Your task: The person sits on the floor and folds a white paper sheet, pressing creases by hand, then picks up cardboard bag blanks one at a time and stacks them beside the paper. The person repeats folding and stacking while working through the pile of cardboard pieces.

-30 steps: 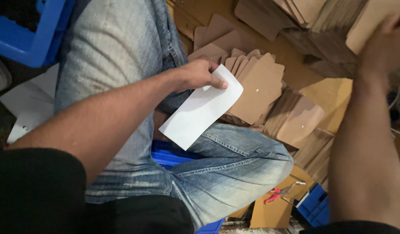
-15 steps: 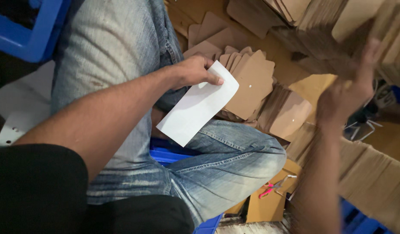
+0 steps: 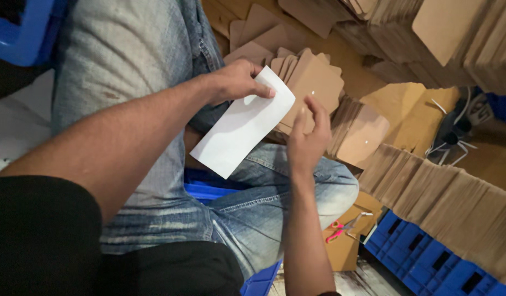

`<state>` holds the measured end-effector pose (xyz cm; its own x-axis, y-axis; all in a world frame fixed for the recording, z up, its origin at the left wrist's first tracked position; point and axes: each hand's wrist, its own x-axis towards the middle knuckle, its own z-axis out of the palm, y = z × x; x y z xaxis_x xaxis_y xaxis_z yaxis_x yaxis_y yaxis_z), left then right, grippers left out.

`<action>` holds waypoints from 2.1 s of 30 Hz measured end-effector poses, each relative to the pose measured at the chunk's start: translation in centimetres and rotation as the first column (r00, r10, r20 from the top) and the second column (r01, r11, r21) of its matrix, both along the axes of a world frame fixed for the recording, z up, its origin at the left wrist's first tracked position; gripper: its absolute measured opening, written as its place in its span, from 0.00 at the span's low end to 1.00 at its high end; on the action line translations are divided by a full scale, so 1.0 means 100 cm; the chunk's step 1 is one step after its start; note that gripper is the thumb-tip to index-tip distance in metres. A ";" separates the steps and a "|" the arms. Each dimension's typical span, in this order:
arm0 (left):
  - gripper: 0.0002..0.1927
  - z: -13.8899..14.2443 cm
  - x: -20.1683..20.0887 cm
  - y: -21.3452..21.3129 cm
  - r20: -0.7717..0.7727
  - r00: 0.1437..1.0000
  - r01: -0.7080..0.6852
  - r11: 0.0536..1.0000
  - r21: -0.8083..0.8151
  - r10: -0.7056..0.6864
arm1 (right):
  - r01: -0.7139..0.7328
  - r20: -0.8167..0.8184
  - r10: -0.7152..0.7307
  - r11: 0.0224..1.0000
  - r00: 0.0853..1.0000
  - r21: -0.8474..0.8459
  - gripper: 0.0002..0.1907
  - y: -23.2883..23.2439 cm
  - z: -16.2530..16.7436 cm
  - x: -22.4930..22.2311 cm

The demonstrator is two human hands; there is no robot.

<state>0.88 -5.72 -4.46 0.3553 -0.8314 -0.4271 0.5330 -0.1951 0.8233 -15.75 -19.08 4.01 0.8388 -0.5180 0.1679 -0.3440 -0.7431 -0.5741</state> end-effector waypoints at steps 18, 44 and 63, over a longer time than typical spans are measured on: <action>0.18 -0.011 -0.002 -0.003 0.113 0.991 0.075 0.997 0.011 -0.076 | 0.215 -0.048 -0.217 0.864 0.975 0.456 0.07 0.004 -0.030 0.027; 0.19 -0.006 0.002 -0.006 -0.049 0.998 0.033 0.999 0.022 -0.032 | -0.352 -0.234 0.270 0.804 0.934 -0.479 0.23 -0.216 0.101 0.123; 0.16 -0.008 -0.001 -0.003 -0.110 0.994 -0.005 0.999 -0.052 0.000 | -0.047 -0.305 0.010 0.993 0.952 -0.112 0.12 -0.007 -0.007 -0.010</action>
